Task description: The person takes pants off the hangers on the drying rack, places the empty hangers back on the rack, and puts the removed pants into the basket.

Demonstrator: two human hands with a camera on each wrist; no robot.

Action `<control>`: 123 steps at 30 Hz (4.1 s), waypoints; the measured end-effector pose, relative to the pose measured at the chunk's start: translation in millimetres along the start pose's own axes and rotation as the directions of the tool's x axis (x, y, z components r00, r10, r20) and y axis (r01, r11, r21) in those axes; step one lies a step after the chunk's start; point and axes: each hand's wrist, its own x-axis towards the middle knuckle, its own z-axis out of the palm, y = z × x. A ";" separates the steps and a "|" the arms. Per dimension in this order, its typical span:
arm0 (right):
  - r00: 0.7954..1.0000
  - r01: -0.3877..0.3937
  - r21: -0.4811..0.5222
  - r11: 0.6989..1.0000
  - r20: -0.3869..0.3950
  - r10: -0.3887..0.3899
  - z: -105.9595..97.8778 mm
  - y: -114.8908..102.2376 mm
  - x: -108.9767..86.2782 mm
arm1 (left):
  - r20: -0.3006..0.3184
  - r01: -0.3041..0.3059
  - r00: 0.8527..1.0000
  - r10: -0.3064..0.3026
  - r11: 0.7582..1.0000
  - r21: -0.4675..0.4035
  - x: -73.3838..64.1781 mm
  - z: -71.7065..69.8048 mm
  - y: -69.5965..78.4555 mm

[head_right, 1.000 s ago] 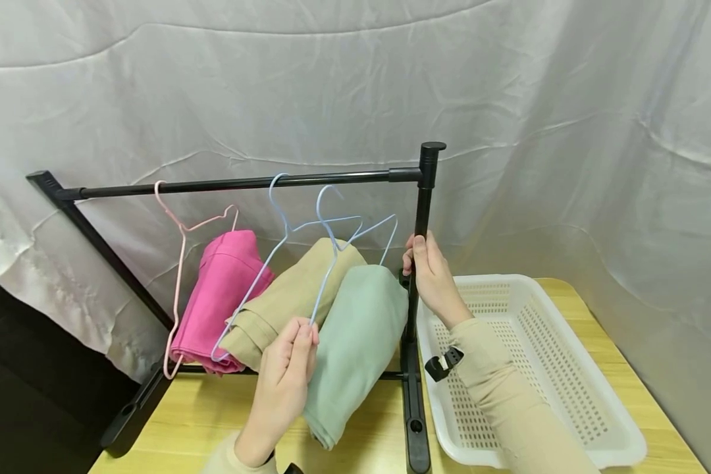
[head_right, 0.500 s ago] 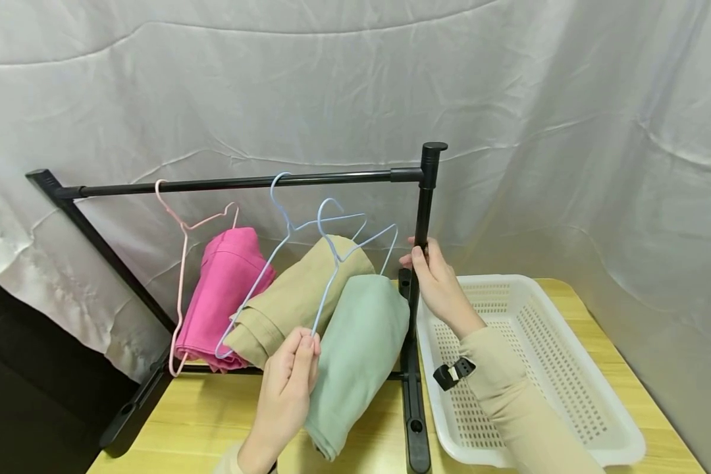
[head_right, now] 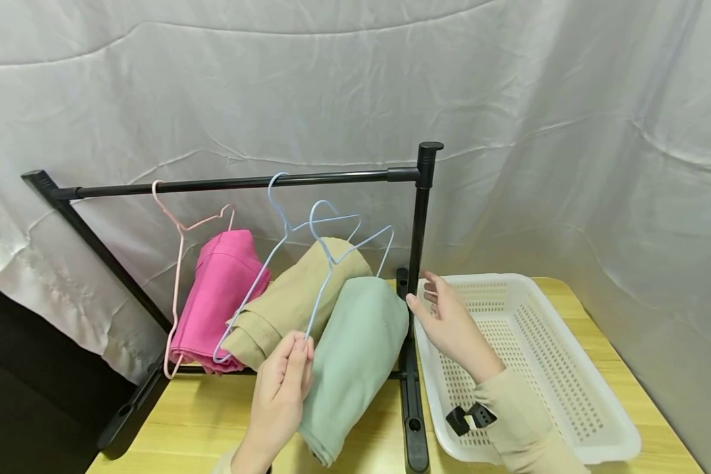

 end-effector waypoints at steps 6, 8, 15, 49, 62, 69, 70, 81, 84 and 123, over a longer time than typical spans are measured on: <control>0.996 -0.042 -0.078 0.996 0.077 0.048 5.9 -0.2 -8.0 | 0.008 -0.038 0.999 0.038 0.998 -0.041 -1.0 -4.3 2.8; 0.991 -0.056 -0.114 0.992 0.116 0.069 7.9 1.1 -9.3 | 0.014 -0.046 0.999 0.047 0.997 -0.057 -0.3 -5.7 4.4; 0.961 -0.183 -0.056 0.981 0.200 0.191 17.9 4.2 -14.8 | 0.026 -0.041 0.999 0.044 0.994 -0.104 3.2 -9.2 15.3; 0.870 -0.491 0.820 0.294 0.481 0.113 64.4 21.1 -23.0 | 0.052 0.034 0.998 -0.022 0.972 -0.234 9.1 -14.9 15.4; 0.884 -0.468 0.854 0.227 0.456 0.105 69.8 15.7 -27.1 | 0.057 0.039 0.998 -0.026 0.967 -0.252 9.3 -13.9 9.4; 0.901 -0.432 0.873 0.227 0.424 0.088 72.9 10.3 -28.9 | 0.066 0.012 0.998 0.006 0.964 -0.265 7.3 -15.5 6.7; 0.905 -0.426 0.875 0.228 0.416 0.096 73.3 9.0 -29.5 | 0.064 0.009 0.998 0.007 0.967 -0.256 6.8 -15.5 6.0; 0.918 -0.395 0.883 0.252 0.373 0.133 70.6 -1.5 -30.4 | 0.048 0.026 0.999 -0.019 0.986 -0.165 2.7 -14.6 -1.4; 0.921 -0.390 0.880 0.271 0.364 0.142 68.1 -4.1 -30.5 | 0.038 0.039 0.999 -0.034 0.989 -0.141 1.3 -13.8 -1.6; 0.941 -0.334 0.800 0.499 0.312 0.130 44.7 -26.6 -27.4 | -0.065 0.103 0.994 -0.090 0.968 0.230 -10.5 -2.6 -23.9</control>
